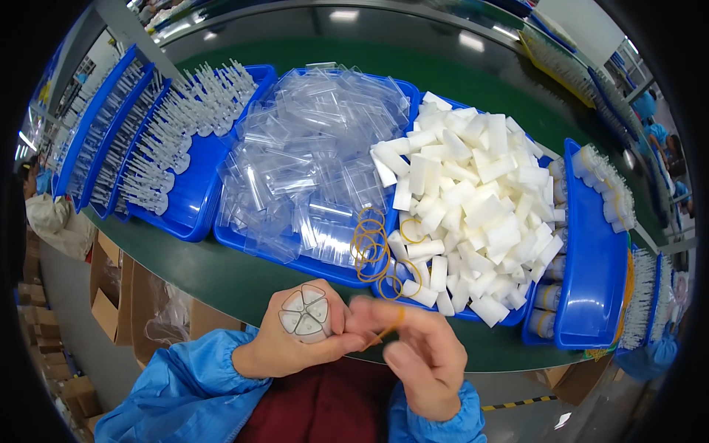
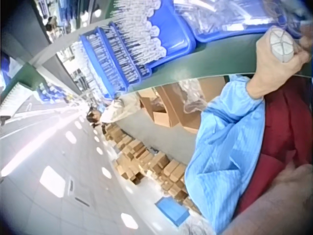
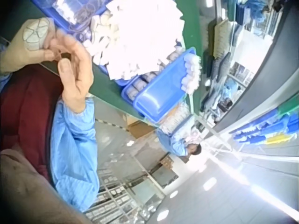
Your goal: Assemble small plastic tubes by inserting foam pieces and securing bundles with rubber bands.
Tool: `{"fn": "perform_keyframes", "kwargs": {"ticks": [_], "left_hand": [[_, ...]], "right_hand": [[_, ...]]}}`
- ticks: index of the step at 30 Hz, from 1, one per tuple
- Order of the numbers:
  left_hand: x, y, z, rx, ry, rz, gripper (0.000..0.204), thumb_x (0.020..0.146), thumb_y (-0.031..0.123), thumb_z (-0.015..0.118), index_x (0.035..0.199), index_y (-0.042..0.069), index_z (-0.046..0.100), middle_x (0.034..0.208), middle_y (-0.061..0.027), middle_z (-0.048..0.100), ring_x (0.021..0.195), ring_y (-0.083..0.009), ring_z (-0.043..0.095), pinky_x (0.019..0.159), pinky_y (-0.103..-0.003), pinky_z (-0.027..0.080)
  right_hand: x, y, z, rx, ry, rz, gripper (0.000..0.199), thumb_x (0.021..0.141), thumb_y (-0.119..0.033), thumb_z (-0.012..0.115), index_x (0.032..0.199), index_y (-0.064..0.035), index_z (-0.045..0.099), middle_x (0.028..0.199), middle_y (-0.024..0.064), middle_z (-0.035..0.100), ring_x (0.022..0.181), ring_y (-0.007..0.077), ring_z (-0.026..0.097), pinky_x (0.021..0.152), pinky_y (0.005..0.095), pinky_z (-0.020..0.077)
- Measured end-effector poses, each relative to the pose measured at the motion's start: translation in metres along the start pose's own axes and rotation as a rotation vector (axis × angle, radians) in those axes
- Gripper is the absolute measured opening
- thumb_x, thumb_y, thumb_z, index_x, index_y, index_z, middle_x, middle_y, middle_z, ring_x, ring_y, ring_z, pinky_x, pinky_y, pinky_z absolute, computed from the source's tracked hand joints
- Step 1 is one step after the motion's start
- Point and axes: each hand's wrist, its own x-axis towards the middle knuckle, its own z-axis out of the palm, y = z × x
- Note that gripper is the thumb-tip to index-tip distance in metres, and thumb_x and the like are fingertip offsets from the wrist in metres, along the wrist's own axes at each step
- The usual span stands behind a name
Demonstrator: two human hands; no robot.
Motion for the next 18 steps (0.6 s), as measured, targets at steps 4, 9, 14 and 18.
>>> {"fn": "perform_keyframes", "kwargs": {"ticks": [4,9,14,18], "left_hand": [[0.006,-0.001,-0.005,0.112,-0.089,-0.095,0.026,0.083,0.016,0.083,0.094,0.003,0.064,0.087,-0.0058,0.071,0.085,-0.0146,0.071,0.071,-0.033,0.055],[0.004,0.007,0.001,0.594,-0.118,0.033,0.027,0.082,0.020,0.080,0.100,0.005,0.066,0.093,-0.0158,0.071,0.080,-0.0334,0.071,0.072,-0.040,0.056],[-0.002,0.024,-0.017,0.429,-0.047,0.155,0.031,0.078,0.012,0.086,0.092,0.005,0.059,0.081,-0.0089,0.067,0.069,-0.0180,0.067,0.061,-0.030,0.052],[-0.008,0.030,-0.034,-0.103,0.120,0.088,0.016,0.084,0.009,0.076,0.087,0.003,0.062,0.082,-0.0054,0.065,0.065,-0.0094,0.062,0.055,-0.024,0.047]], "right_hand": [[0.016,-0.002,-0.015,-0.834,-0.292,-0.410,0.048,0.085,-0.019,0.077,0.127,-0.0016,0.062,0.121,0.0139,0.070,0.113,0.0245,0.067,0.101,0.0362,0.0457],[0.034,-0.017,-0.010,-1.085,-0.580,-0.377,0.069,0.073,-0.048,0.083,0.126,-0.0081,0.062,0.124,0.0069,0.070,0.111,0.0185,0.067,0.109,0.0416,0.0380],[0.029,-0.016,-0.041,-1.335,-0.400,-0.408,0.051,0.075,-0.056,0.079,0.102,-0.0136,0.072,0.099,0.0038,0.069,0.097,0.0192,0.068,0.110,0.0491,0.0332],[0.015,-0.014,-0.061,-0.814,-0.406,-0.266,0.042,0.087,-0.053,0.067,0.088,-0.0119,0.071,0.092,0.0041,0.067,0.091,0.0195,0.067,0.105,0.0474,0.0341]]}}
